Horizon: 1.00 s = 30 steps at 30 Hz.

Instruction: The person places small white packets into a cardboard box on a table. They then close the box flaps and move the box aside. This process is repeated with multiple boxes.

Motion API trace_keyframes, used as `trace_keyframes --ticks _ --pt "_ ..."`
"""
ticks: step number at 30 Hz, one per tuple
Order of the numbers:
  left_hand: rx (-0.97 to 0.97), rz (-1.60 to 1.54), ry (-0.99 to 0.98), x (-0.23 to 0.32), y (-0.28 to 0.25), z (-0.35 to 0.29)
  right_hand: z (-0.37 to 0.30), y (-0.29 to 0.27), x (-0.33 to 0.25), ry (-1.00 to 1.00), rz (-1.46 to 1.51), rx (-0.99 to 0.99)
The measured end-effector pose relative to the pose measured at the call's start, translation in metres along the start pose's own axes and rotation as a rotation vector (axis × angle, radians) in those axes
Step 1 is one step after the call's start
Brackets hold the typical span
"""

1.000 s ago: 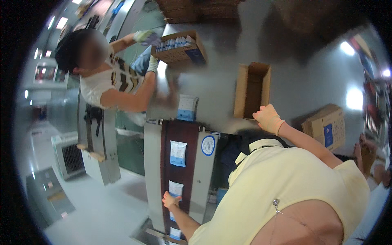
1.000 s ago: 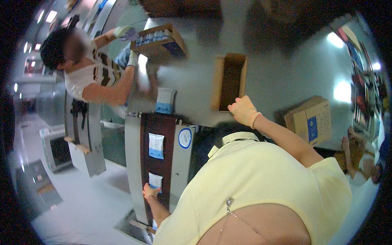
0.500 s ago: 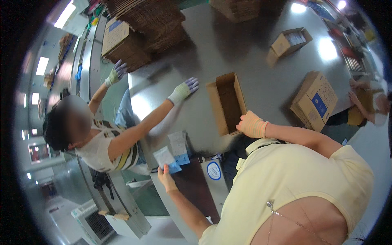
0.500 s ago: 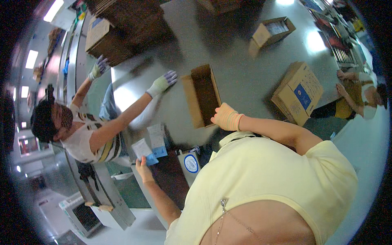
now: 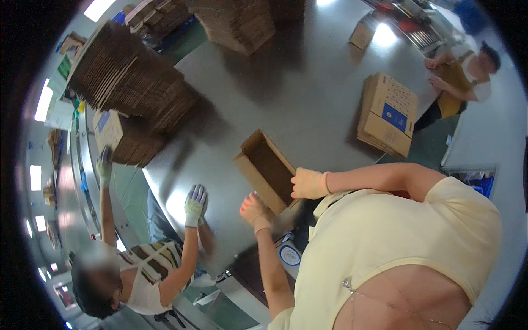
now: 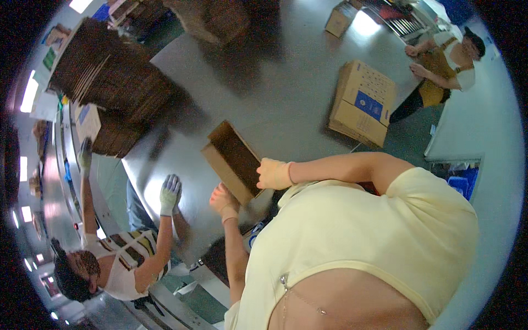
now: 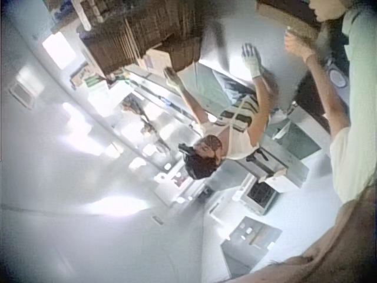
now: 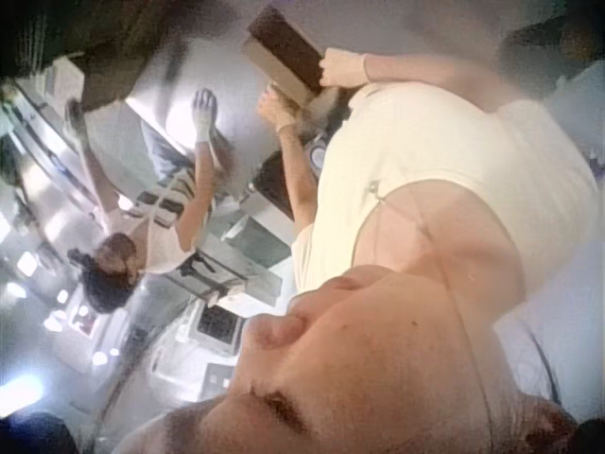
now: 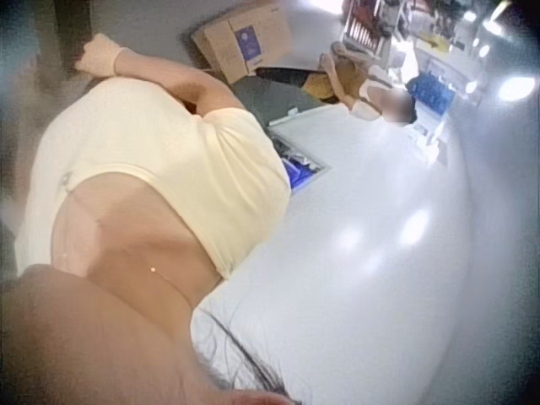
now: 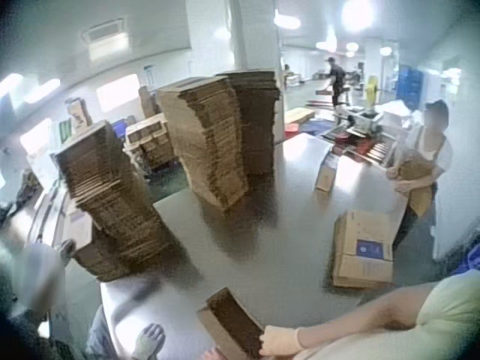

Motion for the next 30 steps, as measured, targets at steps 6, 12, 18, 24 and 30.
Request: trace_keyframes --ticks 6,12,18,24,30 --pt "-0.072 -0.628 -0.281 -0.022 0.007 0.009 0.001 -0.002 0.005 0.006 -0.051 -0.035" --pt "0.331 -1.565 -0.206 -0.040 -0.098 0.007 -0.002 -0.013 0.000 -0.021 -0.043 0.030" --pt "0.265 -1.127 0.103 0.046 -0.093 0.036 0.012 0.005 0.007 0.082 0.211 0.080" --pt "0.127 -0.830 0.027 0.022 0.023 0.033 0.024 -0.007 -0.004 0.146 0.432 0.178" --pt "0.243 -0.530 0.394 0.069 -0.093 0.042 0.021 0.015 0.003 0.089 0.243 0.077"
Point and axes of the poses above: each hand's wrist, its own z-axis towards the middle knuckle, its own y-axis out of the palm, x = y × z, the point moved 7 cm from there along z, towards the middle knuckle, and after that the axes turned 5 degrees about y, right-handed, at the moved point
